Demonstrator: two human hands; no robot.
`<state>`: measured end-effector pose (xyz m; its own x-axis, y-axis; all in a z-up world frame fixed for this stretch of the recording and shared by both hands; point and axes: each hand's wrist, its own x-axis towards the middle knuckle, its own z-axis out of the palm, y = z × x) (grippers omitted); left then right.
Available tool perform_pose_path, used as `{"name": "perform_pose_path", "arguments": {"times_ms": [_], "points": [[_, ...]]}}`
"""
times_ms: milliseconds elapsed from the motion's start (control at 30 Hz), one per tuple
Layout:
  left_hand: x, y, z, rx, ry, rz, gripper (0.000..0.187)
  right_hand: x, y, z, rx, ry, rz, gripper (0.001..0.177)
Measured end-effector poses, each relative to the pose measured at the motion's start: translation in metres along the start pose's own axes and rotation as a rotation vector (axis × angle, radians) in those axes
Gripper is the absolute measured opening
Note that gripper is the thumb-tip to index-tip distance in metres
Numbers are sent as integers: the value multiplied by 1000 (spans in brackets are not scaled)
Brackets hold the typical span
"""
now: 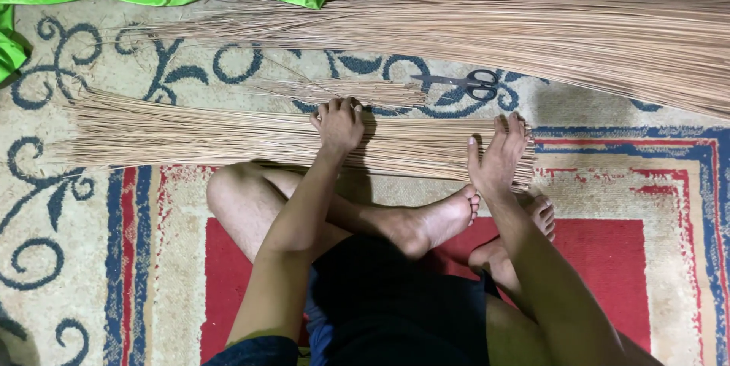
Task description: Assembling a broom by aligning and tying together palm leaf midribs
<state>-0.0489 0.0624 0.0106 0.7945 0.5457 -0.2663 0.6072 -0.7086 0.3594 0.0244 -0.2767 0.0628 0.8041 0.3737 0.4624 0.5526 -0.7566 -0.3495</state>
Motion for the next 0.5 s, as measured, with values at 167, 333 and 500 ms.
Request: {"name": "perform_pose_path", "arguments": {"times_ms": [167, 333, 500], "points": [[-10, 26, -15, -139, 12, -36, 53, 0, 0, -1, 16, -29, 36, 63], [-29, 70, -26, -263, 13, -101, 58, 0, -3, 2, 20, -62, 45, 63], [-35, 110, -31, -390, -120, -183, 67, 7, -15, 9, 48, -69, -31, 60]]}}
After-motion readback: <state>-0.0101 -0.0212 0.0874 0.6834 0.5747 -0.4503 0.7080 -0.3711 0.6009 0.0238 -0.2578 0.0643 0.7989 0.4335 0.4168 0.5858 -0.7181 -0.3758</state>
